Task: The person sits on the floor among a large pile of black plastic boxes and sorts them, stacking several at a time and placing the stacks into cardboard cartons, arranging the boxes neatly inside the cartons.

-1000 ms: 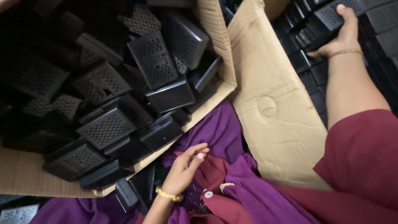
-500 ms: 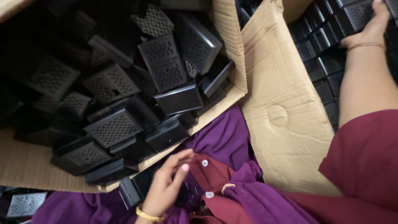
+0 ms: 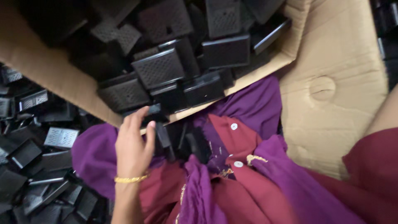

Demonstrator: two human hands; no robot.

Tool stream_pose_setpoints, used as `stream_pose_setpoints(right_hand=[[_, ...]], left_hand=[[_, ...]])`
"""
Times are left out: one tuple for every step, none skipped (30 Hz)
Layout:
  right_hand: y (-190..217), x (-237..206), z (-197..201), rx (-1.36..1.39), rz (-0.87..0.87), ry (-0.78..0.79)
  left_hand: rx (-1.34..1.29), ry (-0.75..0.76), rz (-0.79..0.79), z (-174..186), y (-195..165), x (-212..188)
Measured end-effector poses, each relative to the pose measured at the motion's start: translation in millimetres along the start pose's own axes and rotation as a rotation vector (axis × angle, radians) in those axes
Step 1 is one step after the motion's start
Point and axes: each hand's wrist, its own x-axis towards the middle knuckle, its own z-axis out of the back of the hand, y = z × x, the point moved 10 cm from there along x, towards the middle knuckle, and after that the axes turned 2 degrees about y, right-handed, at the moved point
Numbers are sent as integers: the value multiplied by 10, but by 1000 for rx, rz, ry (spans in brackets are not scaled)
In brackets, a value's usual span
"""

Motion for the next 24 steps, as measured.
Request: stream_pose_setpoints(right_hand=[[202,-209,-138,13,79,46],[464,-349,-219,31,162,88],[659,-474,-326,48,188,176],[892,-633,-443,69,212,268],[1109,-798,-573,87,224,361],[1217,-1002,-771,90,151,513],[1159,-1415,-1065,86,65,652],[1022,-1904,-1412,67,-47,825],[804,-2429,-1729,50,-198,1003],[549,-2993,-1997,34,-360,1167],[309,-3494,-2149,18,-499,1278],[166,-3829,-2276,112,-551,1317],[-49,-4002,-2331,3,-540,1327],[-248,-4143,-2375,-105,-533,1334],[-361,-4235,-2405,-78,-555,1364],[-444,-4307,-2459,-48,-573,1393],[-488,-4347,-2488,-16,-590,1420],[-500,-4371,-2501,-18,-580,1452],[-499,-4384,-2523,-22,-570,1483],[-481,-4409,-2548,-26,-558,1512],[-511,-4431,-2562,-24,-626,1490],[-540,-4468,-2575,-22,-695,1467],[-570,-4515,-2587,-19,-765,1442],[-563,-4568,-2624,93,-864,1415]], left_hand=[[2,5,12,-42,32,-28],[4,10,23,-92,65,-52],[38,40,97,-170,157,-82],[71,71,172,-253,245,-121],[101,98,244,-327,332,-157],[115,116,261,-380,361,-199],[127,129,281,-429,390,-232],[140,137,302,-470,418,-256],[116,149,291,-529,410,-270],[93,162,279,-587,398,-279],[68,174,264,-623,399,-285],[39,201,251,-659,415,-288],[7,230,239,-689,432,-294],[-24,262,229,-714,452,-318],[-48,258,238,-681,504,-344],[-70,250,245,-626,577,-348],[-89,241,249,-582,635,-352],[-101,268,310,-581,729,-394],[-114,295,370,-580,819,-443],[-128,322,428,-591,900,-483],[-108,316,444,-571,943,-500],[-88,311,460,-550,985,-528],[-67,307,476,-526,1028,-558],[-63,303,464,-481,1070,-567]])
